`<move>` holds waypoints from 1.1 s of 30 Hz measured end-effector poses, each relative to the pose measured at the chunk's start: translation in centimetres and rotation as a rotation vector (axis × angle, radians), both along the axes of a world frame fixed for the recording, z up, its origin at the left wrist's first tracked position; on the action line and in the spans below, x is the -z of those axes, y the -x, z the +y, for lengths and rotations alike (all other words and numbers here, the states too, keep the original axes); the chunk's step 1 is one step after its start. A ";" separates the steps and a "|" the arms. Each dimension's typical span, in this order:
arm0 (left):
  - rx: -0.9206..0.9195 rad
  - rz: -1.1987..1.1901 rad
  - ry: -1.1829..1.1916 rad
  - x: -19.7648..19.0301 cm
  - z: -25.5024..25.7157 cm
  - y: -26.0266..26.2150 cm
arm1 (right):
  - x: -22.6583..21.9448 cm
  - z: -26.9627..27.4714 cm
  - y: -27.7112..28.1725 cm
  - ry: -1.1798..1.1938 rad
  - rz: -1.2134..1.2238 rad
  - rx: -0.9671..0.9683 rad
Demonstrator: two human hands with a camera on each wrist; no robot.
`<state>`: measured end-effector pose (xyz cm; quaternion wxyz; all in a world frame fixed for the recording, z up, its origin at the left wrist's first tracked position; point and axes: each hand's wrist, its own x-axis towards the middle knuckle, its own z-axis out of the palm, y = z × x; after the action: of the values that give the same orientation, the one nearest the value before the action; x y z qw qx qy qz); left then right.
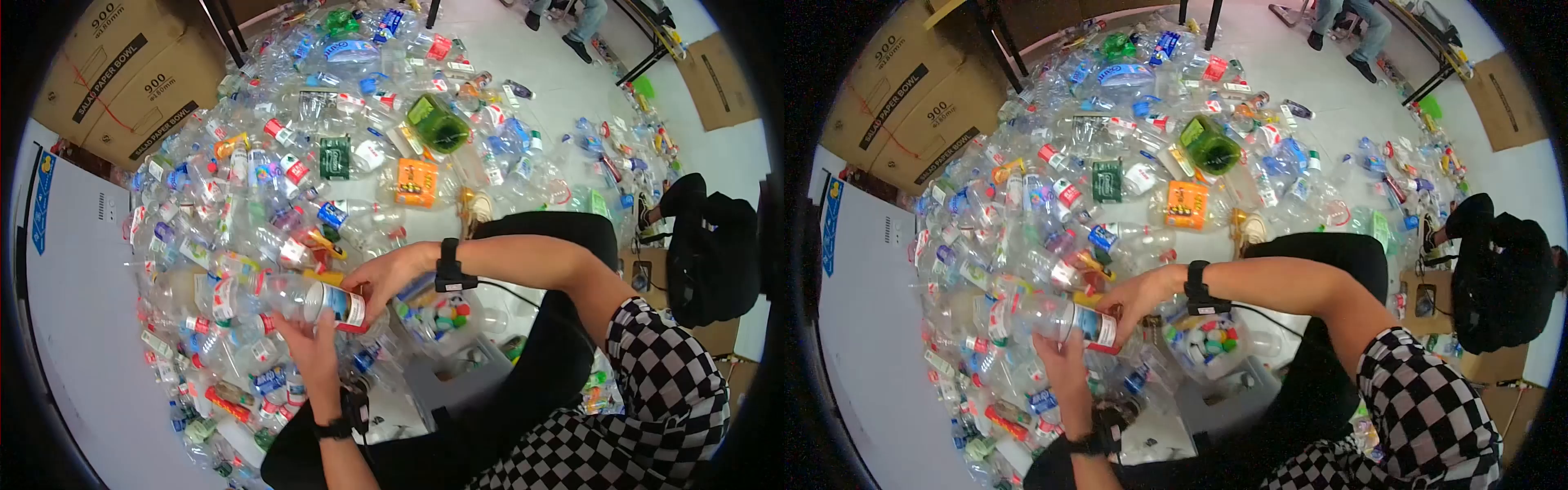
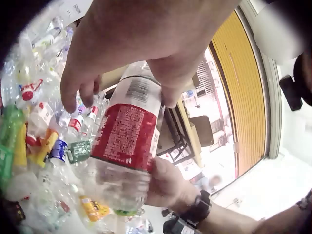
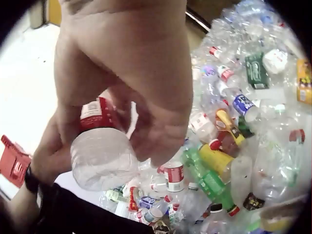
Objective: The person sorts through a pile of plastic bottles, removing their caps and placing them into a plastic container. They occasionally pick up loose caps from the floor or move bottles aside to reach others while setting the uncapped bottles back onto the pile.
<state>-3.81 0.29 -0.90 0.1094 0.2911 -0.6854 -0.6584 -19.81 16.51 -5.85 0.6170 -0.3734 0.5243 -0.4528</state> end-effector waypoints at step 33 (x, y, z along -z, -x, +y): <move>-0.054 0.054 -0.258 -4.6 -1.8 -1.9 | 23.2 10.6 -12.8 -0.979 0.897 0.391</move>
<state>-1.86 -1.56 3.70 0.1070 0.3035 -0.5836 -0.7455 -7.02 27.06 -29.03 0.3450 -0.1015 0.9305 -0.0688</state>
